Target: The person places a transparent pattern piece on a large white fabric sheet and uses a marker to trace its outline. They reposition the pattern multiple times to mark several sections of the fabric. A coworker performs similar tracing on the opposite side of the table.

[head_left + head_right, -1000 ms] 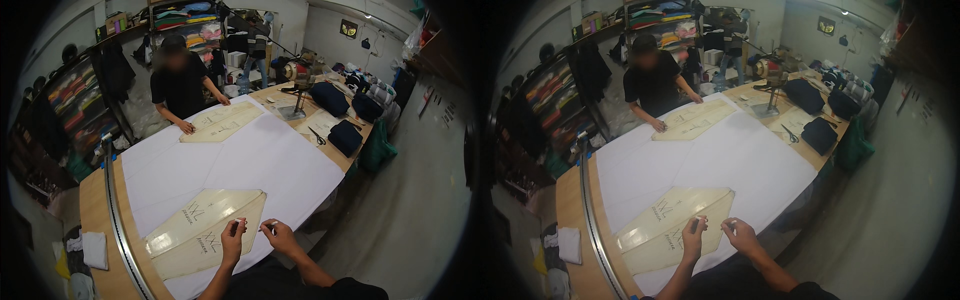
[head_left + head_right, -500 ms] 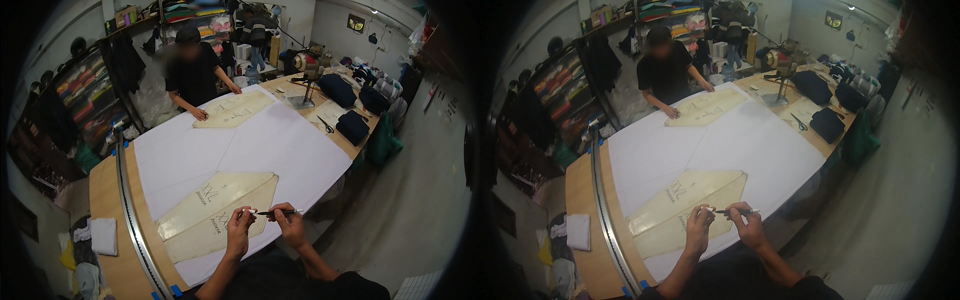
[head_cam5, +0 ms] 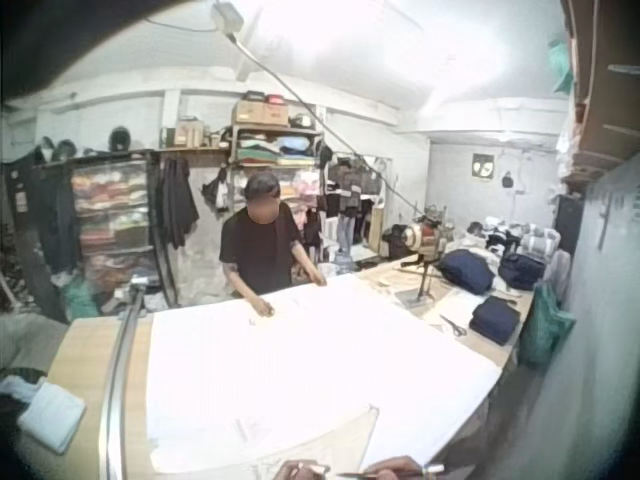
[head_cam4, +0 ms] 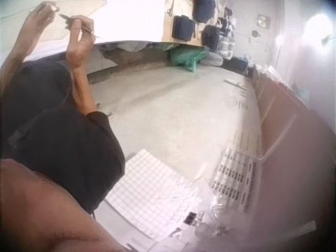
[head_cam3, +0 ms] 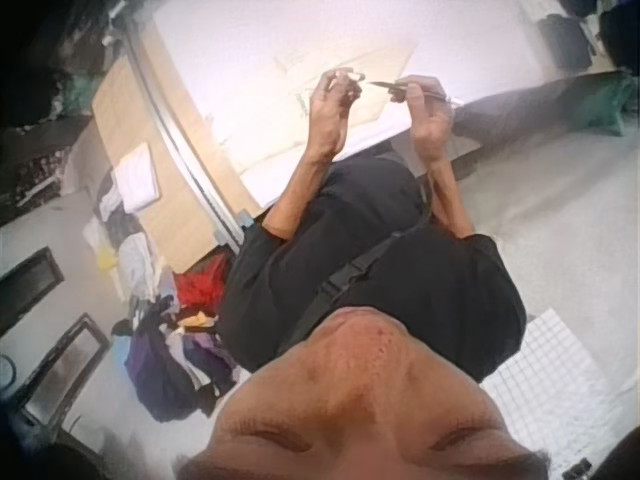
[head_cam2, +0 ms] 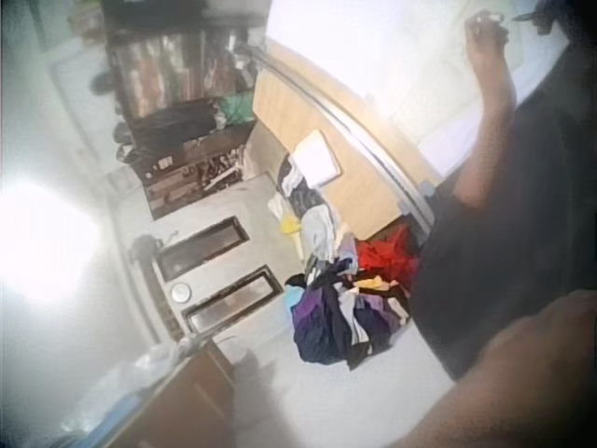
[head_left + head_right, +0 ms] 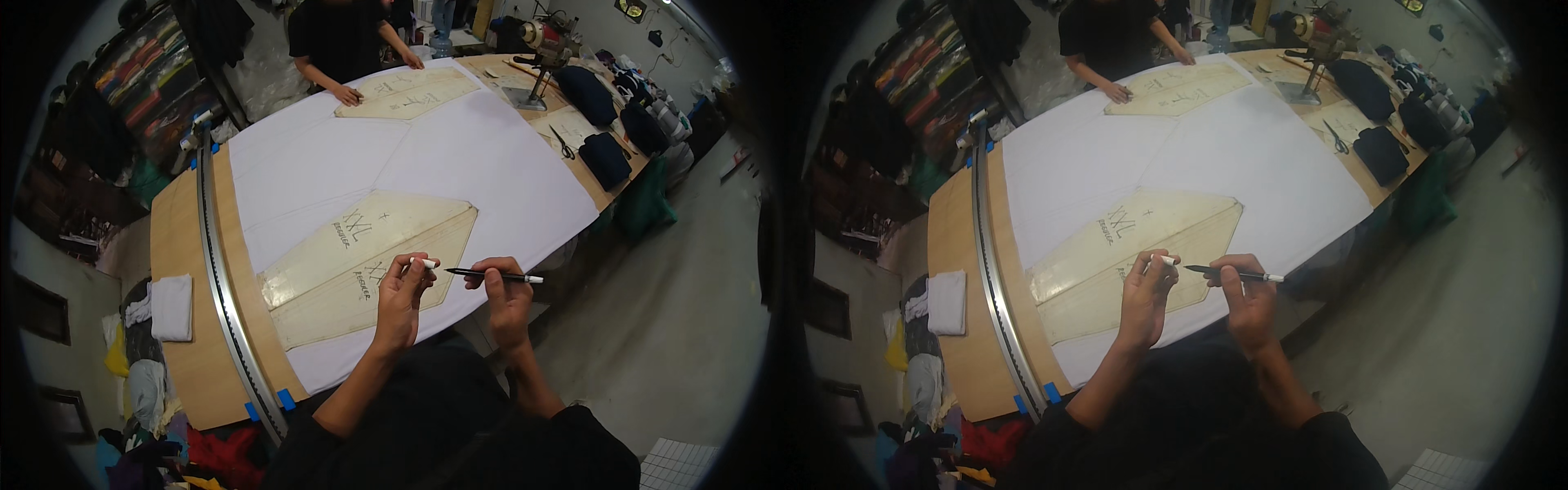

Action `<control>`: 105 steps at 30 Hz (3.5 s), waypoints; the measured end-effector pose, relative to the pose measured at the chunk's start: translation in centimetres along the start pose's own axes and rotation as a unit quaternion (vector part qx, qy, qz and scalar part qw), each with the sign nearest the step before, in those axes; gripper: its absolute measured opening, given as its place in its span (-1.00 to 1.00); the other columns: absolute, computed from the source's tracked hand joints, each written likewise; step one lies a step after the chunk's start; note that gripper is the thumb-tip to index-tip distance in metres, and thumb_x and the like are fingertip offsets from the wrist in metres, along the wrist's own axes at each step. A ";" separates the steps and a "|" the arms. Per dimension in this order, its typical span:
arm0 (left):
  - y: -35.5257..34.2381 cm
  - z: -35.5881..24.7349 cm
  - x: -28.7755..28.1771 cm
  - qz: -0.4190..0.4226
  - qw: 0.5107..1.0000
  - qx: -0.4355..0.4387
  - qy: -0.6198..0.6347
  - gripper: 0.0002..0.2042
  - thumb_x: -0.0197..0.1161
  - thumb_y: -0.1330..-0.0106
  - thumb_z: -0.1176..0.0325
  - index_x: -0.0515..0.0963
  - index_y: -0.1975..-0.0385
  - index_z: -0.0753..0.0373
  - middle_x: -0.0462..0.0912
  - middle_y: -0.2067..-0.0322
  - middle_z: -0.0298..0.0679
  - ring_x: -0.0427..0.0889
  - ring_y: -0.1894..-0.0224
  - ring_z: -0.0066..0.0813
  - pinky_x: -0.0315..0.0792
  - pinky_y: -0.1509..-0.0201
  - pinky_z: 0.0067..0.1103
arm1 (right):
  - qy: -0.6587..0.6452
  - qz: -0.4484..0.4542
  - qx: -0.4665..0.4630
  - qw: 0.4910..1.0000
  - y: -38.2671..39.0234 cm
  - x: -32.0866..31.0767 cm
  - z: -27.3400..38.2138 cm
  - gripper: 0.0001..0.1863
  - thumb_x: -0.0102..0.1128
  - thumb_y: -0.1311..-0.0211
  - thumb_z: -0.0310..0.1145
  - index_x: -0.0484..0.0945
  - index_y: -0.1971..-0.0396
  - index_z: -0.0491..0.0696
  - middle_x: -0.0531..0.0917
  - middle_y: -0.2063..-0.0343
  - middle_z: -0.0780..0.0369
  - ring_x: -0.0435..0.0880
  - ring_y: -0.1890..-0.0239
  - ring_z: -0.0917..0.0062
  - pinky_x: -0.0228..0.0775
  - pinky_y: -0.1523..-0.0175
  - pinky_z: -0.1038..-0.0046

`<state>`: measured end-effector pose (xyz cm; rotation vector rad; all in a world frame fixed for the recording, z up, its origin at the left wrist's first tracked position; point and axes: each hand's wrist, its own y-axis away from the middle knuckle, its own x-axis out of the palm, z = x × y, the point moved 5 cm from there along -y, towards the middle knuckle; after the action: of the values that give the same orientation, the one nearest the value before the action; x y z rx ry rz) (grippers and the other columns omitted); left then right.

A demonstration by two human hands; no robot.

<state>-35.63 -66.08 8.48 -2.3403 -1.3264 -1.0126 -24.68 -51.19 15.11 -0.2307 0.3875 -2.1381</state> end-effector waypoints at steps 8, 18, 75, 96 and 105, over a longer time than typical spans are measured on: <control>0.7 0.7 -0.3 0.010 1.000 -0.009 0.018 -0.69 0.36 -0.72 0.11 0.62 -0.17 0.22 0.82 -0.06 -0.21 0.68 0.00 -0.60 0.52 -0.26 -0.55 | -0.033 0.016 0.000 0.999 0.3 -0.2 0.6 -0.79 0.14 -0.78 -0.41 0.67 -0.05 -0.24 0.78 0.15 0.18 0.78 0.12 0.53 0.67 -0.09 0.40; 1.5 2.6 1.0 0.039 0.991 -0.096 0.085 -0.77 0.33 -0.74 0.14 0.61 -0.12 0.14 0.73 0.05 -0.36 0.61 0.07 -0.63 0.51 -0.19 -0.56 | 0.004 0.040 -0.029 0.999 0.6 0.4 -1.4 -0.88 0.24 -0.71 -0.48 0.70 0.01 -0.20 0.80 0.17 0.16 0.78 0.17 0.53 0.63 0.02 0.43; 3.1 -1.9 3.9 0.033 0.989 -0.085 0.118 -0.66 0.27 -0.74 -0.07 0.59 -0.11 0.07 0.63 0.06 -0.41 0.52 0.06 -0.60 0.43 -0.16 -0.50 | -0.140 -0.031 0.008 0.990 -0.7 1.4 3.1 -0.69 0.05 -0.84 -0.27 0.59 0.02 -0.24 0.71 0.31 0.12 0.71 0.31 0.50 0.60 0.17 0.42; 2.5 -1.1 3.6 -0.027 0.999 -0.007 0.033 -0.71 0.37 -0.72 0.06 0.62 -0.08 0.16 0.59 0.18 -0.44 0.47 0.15 -0.65 0.39 -0.07 -0.58 | -0.111 -0.014 -0.034 0.993 -0.8 0.6 1.5 -0.76 0.16 -0.79 -0.30 0.56 -0.04 -0.21 0.73 0.21 0.09 0.74 0.26 0.47 0.62 0.14 0.42; 2.7 -0.6 3.3 -0.040 0.999 -0.008 0.029 -0.72 0.33 -0.75 0.10 0.61 -0.11 0.20 0.58 0.18 -0.44 0.46 0.16 -0.66 0.41 -0.03 -0.60 | -0.133 -0.018 -0.020 0.991 0.0 0.2 1.0 -0.81 0.18 -0.76 -0.42 0.39 -0.09 -0.18 0.76 0.12 0.01 0.77 0.16 0.48 0.67 0.08 0.41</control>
<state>-32.51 -65.71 11.49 -2.2668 -1.4054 -1.1092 -24.48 -51.51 16.02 -0.5440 0.2724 -2.1007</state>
